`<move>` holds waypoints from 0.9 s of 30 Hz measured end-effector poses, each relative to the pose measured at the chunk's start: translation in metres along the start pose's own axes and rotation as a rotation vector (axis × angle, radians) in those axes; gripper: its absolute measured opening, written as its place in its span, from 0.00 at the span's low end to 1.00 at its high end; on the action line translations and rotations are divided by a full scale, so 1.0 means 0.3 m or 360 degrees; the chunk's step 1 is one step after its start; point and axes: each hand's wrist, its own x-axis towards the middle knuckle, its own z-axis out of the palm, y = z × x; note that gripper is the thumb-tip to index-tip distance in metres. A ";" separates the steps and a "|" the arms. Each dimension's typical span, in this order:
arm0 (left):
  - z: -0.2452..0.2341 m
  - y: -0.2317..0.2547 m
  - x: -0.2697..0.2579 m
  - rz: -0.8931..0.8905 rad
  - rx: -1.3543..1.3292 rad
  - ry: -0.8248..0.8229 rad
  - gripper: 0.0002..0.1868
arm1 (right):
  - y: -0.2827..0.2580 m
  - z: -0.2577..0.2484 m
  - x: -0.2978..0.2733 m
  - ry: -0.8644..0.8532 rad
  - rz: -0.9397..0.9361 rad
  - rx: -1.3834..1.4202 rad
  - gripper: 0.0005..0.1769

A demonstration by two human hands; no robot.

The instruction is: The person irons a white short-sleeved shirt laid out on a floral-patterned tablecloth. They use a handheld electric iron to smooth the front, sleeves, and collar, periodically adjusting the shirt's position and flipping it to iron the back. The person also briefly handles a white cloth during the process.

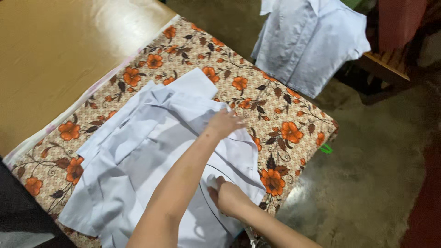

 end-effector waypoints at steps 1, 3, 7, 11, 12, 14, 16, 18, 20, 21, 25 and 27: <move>0.003 -0.005 0.016 -0.0060 -0.0039 -0.0089 0.26 | 0.021 0.016 0.005 0.0052 -0.0081 -0.0066 0.25; 0.002 -0.030 0.028 -0.0190 -0.0117 -0.0277 0.21 | 0.041 0.035 0.014 0.0000 -0.0043 -0.0044 0.25; -0.031 -0.058 0.062 -0.0261 -0.0093 -0.0146 0.11 | 0.043 0.026 0.006 0.0046 -0.0133 0.0046 0.26; -0.179 -0.068 0.097 -0.0354 -0.0561 0.0307 0.07 | 0.033 0.011 0.013 -0.0041 -0.0043 0.0005 0.27; -0.229 -0.068 0.104 -0.0371 -0.0729 0.0429 0.07 | 0.027 0.011 0.033 -0.0025 -0.0030 -0.0028 0.28; -0.326 -0.061 0.106 -0.0317 -0.0685 0.0516 0.08 | 0.013 0.014 0.084 0.0007 -0.0004 -0.0082 0.29; -0.405 -0.052 0.096 -0.0284 -0.0699 0.0581 0.09 | -0.006 0.002 0.170 0.0038 0.0018 -0.0123 0.30; -0.454 -0.037 0.078 -0.0273 -0.0773 0.0622 0.11 | -0.023 -0.038 0.282 0.0165 -0.0084 -0.0151 0.37; -0.482 -0.017 0.058 -0.0234 -0.0801 0.0672 0.11 | -0.065 -0.106 0.422 0.0056 -0.0042 -0.0028 0.33; -0.493 -0.011 0.050 -0.0215 -0.0815 0.0697 0.12 | -0.066 -0.140 0.460 0.0119 -0.0007 0.0008 0.34; -0.531 0.008 0.018 -0.0252 -0.0921 0.0598 0.10 | -0.081 -0.253 0.585 0.0286 0.0060 0.0074 0.35; -0.553 0.016 -0.018 -0.0246 -0.0979 0.0591 0.07 | -0.078 -0.302 0.621 0.0301 0.0052 0.0054 0.35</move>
